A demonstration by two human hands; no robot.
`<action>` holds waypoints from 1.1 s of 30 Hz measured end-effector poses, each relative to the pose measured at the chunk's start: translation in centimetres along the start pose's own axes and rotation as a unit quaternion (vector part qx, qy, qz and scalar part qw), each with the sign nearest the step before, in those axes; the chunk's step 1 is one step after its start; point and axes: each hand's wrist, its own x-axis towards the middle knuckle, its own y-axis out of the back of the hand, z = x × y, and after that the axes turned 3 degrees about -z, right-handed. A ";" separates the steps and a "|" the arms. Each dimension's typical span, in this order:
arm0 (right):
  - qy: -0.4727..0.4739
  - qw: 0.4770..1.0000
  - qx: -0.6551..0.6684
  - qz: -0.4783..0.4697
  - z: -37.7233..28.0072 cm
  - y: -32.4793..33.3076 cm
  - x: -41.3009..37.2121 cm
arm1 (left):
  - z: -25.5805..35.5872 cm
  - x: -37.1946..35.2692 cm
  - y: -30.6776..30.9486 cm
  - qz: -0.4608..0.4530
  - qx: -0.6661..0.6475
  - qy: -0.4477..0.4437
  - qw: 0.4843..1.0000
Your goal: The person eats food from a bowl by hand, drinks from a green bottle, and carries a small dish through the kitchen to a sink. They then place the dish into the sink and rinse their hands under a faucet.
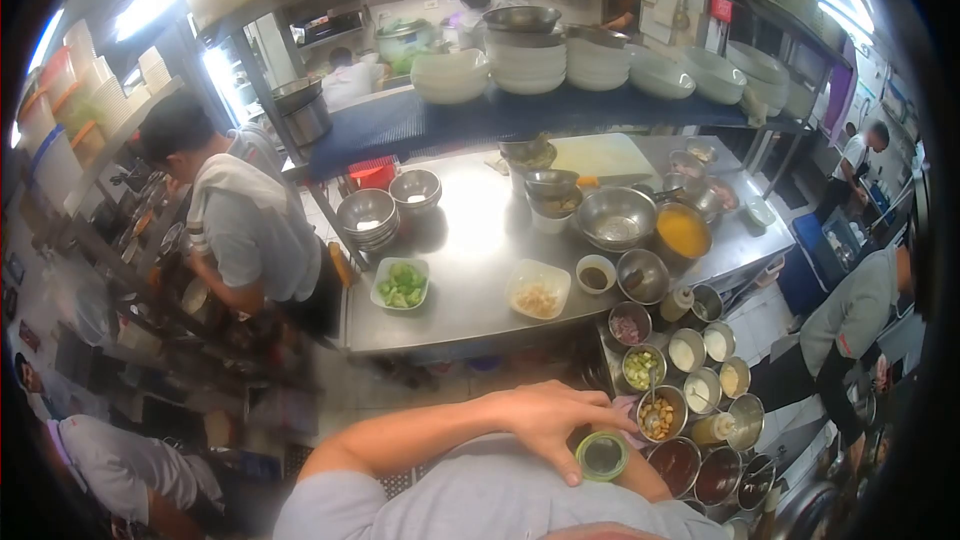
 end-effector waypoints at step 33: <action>-0.043 0.992 -0.116 0.038 -2.2 -1.0 -0.1 | -0.9 3.5 -1.2 -0.062 -0.040 -0.128 0.989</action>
